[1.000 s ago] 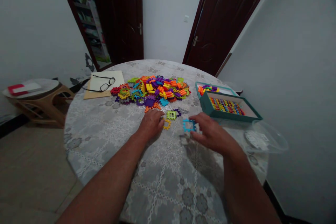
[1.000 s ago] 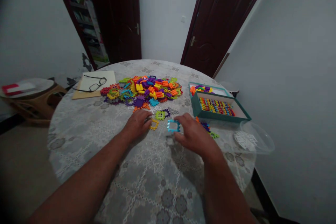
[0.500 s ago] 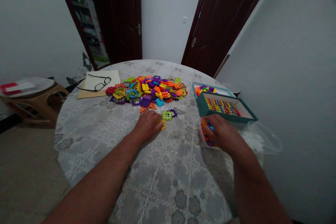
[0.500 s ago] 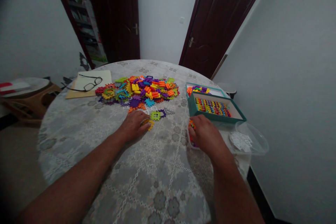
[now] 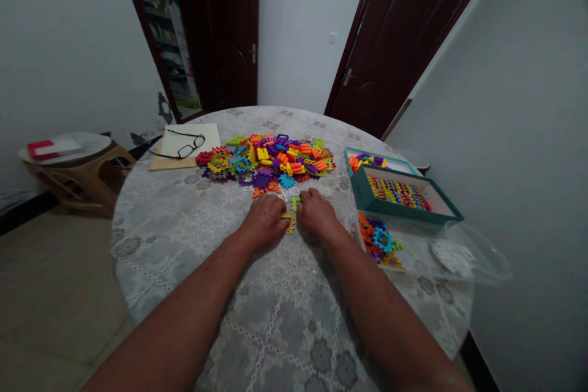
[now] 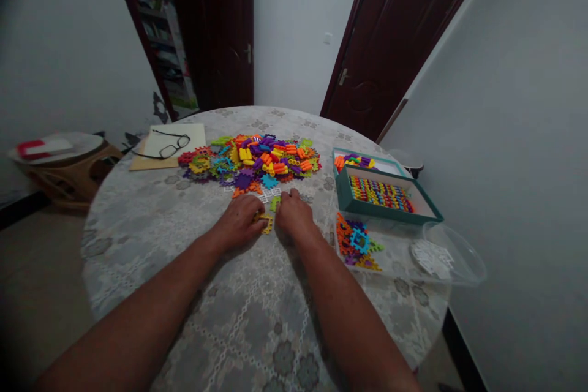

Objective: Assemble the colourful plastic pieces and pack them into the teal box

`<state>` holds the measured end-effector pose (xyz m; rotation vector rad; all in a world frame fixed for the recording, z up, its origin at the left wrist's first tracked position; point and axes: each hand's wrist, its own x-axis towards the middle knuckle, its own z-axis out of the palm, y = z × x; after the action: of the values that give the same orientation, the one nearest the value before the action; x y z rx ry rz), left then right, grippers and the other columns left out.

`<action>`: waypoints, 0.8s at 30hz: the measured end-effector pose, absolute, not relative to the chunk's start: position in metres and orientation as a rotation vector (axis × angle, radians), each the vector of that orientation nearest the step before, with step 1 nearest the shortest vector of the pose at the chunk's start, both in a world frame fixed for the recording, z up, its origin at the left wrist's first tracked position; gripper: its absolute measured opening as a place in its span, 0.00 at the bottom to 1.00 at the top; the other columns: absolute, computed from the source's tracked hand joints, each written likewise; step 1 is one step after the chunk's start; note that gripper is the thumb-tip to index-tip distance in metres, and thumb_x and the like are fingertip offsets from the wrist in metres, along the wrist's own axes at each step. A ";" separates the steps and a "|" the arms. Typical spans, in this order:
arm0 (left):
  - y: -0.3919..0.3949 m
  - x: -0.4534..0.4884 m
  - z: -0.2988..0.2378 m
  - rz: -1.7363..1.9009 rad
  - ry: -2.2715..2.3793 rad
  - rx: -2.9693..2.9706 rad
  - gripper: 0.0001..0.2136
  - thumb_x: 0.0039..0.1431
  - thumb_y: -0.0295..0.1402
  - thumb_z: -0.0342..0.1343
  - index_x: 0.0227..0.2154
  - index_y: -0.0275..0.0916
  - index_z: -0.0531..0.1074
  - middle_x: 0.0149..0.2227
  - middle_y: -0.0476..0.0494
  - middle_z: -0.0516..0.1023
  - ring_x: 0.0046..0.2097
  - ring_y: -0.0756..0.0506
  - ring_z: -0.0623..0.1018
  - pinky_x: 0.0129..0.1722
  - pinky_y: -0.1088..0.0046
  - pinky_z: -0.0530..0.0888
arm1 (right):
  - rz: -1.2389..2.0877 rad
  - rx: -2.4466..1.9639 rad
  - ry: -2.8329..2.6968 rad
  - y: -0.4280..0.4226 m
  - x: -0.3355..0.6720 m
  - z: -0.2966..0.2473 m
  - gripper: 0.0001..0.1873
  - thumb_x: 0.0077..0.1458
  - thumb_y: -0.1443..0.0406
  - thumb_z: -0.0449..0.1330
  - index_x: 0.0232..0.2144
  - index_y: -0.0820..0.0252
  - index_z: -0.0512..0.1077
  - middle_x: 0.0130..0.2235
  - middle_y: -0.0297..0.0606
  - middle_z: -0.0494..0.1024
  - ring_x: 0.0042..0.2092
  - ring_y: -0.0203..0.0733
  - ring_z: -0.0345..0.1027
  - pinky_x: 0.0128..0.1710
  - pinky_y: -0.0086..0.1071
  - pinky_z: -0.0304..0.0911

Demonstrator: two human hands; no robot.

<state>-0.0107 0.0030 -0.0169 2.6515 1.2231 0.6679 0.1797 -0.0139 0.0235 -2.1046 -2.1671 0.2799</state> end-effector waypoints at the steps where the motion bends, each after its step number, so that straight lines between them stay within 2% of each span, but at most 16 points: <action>1: 0.003 -0.011 -0.018 0.675 1.223 2.650 0.06 0.63 0.35 0.62 0.39 0.41 0.74 0.44 0.39 0.77 0.50 0.36 0.74 0.54 0.55 0.70 | 0.281 -2.101 -2.174 -0.013 0.181 0.021 0.22 0.73 0.63 0.50 0.64 0.61 0.67 0.63 0.55 0.69 0.58 0.54 0.74 0.57 0.42 0.68; 8: 0.004 -0.009 -0.020 0.687 1.246 2.641 0.00 0.66 0.30 0.57 0.37 0.40 0.72 0.43 0.38 0.78 0.49 0.37 0.74 0.53 0.57 0.70 | 0.277 -2.067 -1.985 -0.021 0.195 0.017 0.26 0.67 0.63 0.61 0.65 0.60 0.70 0.60 0.52 0.72 0.57 0.50 0.73 0.56 0.35 0.65; 11: 0.003 -0.007 -0.016 0.710 1.282 2.574 0.01 0.66 0.30 0.57 0.37 0.41 0.71 0.41 0.39 0.78 0.47 0.38 0.74 0.50 0.59 0.70 | 0.257 -2.081 -1.902 -0.027 0.199 0.019 0.18 0.65 0.65 0.62 0.56 0.59 0.76 0.53 0.48 0.78 0.53 0.48 0.75 0.52 0.33 0.64; 14: 0.001 -0.007 -0.010 0.736 1.292 2.446 0.00 0.67 0.30 0.57 0.39 0.42 0.71 0.39 0.42 0.78 0.42 0.40 0.75 0.44 0.63 0.70 | 0.301 -2.048 -1.903 -0.040 0.201 0.022 0.09 0.66 0.65 0.61 0.47 0.58 0.79 0.45 0.43 0.82 0.48 0.46 0.75 0.46 0.32 0.62; 18: -0.001 -0.006 -0.006 0.841 1.220 2.315 0.02 0.66 0.32 0.58 0.40 0.42 0.72 0.38 0.45 0.80 0.39 0.43 0.77 0.42 0.66 0.70 | 0.382 -1.813 -2.013 -0.062 0.199 0.023 0.06 0.66 0.65 0.62 0.43 0.57 0.78 0.41 0.40 0.83 0.42 0.44 0.74 0.42 0.31 0.59; 21: -0.004 -0.003 -0.006 0.876 1.108 2.209 0.04 0.65 0.34 0.60 0.40 0.42 0.75 0.37 0.47 0.80 0.38 0.44 0.77 0.41 0.68 0.70 | 0.474 -1.579 -2.080 -0.071 0.196 0.016 0.04 0.65 0.67 0.62 0.41 0.57 0.78 0.41 0.38 0.82 0.42 0.42 0.73 0.43 0.30 0.60; 24: -0.006 -0.001 -0.004 0.850 1.015 2.084 0.06 0.66 0.37 0.58 0.38 0.41 0.77 0.35 0.47 0.81 0.37 0.45 0.78 0.40 0.69 0.71 | 0.513 -1.528 -1.976 -0.071 0.193 0.002 0.04 0.65 0.67 0.62 0.41 0.58 0.78 0.40 0.37 0.82 0.41 0.41 0.73 0.43 0.30 0.60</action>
<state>-0.0009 -0.0064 -0.0043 2.0840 1.0151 0.8500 0.1932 -0.0706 0.0022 -1.5280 -1.9759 0.5132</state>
